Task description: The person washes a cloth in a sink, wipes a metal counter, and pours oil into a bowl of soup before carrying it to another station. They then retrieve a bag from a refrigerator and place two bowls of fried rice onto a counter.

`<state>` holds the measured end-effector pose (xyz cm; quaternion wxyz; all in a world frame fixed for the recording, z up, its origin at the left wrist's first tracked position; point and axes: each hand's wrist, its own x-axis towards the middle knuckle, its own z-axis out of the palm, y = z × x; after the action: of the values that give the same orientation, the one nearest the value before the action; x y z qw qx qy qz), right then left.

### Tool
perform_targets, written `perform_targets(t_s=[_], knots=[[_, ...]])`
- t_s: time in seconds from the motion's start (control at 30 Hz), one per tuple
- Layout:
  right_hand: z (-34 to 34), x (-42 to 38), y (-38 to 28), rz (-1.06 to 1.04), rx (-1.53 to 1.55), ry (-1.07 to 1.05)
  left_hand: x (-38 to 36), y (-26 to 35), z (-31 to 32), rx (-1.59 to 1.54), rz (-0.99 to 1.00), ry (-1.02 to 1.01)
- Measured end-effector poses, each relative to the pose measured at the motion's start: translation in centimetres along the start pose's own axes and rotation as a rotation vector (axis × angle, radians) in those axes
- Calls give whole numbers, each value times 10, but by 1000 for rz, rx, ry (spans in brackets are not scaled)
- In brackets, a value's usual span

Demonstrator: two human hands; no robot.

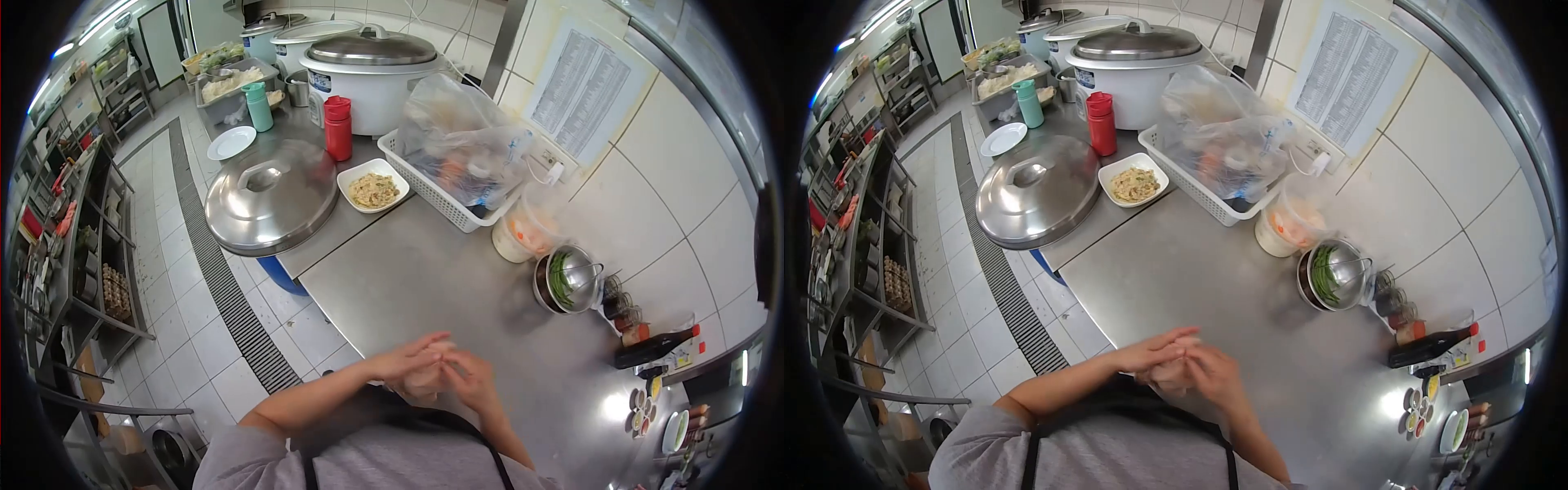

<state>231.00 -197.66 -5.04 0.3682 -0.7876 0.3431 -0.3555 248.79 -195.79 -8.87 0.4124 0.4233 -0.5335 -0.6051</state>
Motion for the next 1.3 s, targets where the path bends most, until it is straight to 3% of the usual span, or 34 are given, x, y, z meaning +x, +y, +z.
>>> perform_targets(t_s=[0.03, 0.1, 0.13, 0.2, 0.33, 0.4, 0.43, 0.5, 0.53, 0.67, 0.8, 0.87, 0.93, 0.97, 1.03, 1.1, 1.17, 1.23, 1.3], knots=[[5, 10, -9, -8, -5, 0, 6, 1, 9, -161, 39, 9], [12, 29, -21, -141, -184, 235, 18, 5, 18, -480, 128, 44], [12, 33, -19, -161, -174, 219, 24, 7, 20, -475, 143, 68], [5, 42, -7, -120, -313, 266, 33, 10, 17, 175, 261, 285], [-24, 65, 34, -48, -754, 323, 42, -3, 9, 477, 332, 274], [-24, 84, 35, -45, -744, 331, 25, -2, -15, 701, 365, 3], [-18, 96, 32, -10, -725, 342, 16, 1, -32, 709, 373, 28], [15, 130, 10, -94, -541, 221, -15, 5, -65, 388, 10, -269], [36, 148, -4, -154, -366, 108, -32, 3, -84, 419, -7, -219], [151, 240, -47, -482, -251, -185, -109, -13, -167, 514, -91, 48], [277, 345, -80, -612, -216, -242, -199, -29, -254, 446, -178, 258], [330, 393, -76, -751, -551, -141, -250, -34, -293, 422, -389, 402], [361, 431, -51, -658, -702, -381, -302, -55, -334, 422, -421, 508], [369, 440, -59, -502, -688, -554, -330, -64, -353, 433, -439, 601], [383, 444, -51, -588, -685, -413, -383, -65, -386, 371, -494, 737], [398, 424, -74, -612, -731, -444, -427, -62, -416, 341, -546, 767], [419, 412, -115, -628, -781, -469, -461, -66, -445, 358, -609, 910], [458, 399, -169, -881, -650, -379, -482, -75, -487, 246, -603, 898], [492, 404, -223, -978, -531, -388, -490, -79, -537, 124, -567, 942]])
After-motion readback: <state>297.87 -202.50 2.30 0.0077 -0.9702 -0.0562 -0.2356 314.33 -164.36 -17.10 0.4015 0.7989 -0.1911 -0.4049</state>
